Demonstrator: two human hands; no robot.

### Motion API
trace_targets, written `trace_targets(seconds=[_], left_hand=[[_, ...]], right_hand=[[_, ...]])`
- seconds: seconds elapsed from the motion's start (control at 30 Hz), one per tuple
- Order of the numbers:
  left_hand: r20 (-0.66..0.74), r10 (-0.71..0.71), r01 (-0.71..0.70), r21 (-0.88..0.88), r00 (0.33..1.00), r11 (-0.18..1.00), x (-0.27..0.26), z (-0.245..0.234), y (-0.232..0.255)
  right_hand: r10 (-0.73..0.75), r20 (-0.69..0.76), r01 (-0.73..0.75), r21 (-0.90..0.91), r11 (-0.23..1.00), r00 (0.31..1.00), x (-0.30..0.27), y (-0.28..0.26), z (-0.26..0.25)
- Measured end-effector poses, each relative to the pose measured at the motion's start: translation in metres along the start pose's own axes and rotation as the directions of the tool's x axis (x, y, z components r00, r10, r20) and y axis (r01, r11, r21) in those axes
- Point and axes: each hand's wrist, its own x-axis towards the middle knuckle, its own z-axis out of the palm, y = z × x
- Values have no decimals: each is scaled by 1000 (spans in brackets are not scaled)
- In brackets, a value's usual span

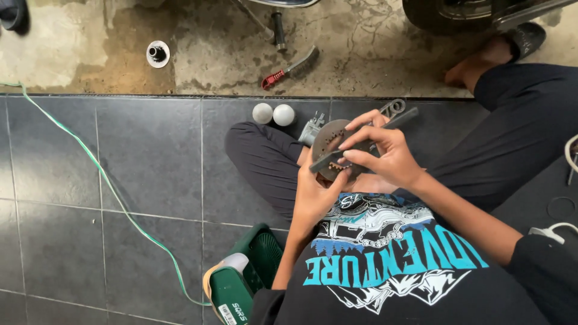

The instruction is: A person sits on the floor and uses a small metal tool to manually polish and clean the edges and holes of a motorcycle brake disc.

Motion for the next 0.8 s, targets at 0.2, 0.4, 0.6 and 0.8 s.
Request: trace_targets(seconds=[0.2,0.4,0.6,0.8], left_hand=[[-10,4,-3,12,1000,1000,-2,4,2],[14,5,-6,13,1000,1000,-4,7,6],[15,-3,2,26,1000,1000,-2,2,3],[-5,3,-3,26,1000,1000,0,7,22]], right_hand=[[90,18,-92,81,992,996,13,-14,-6],[114,42,-117,96,988,993,11,-11,-13],[21,58,-26,88,996,998,3,-7,-1],[95,47,-99,105,990,994,12,-16,-6]])
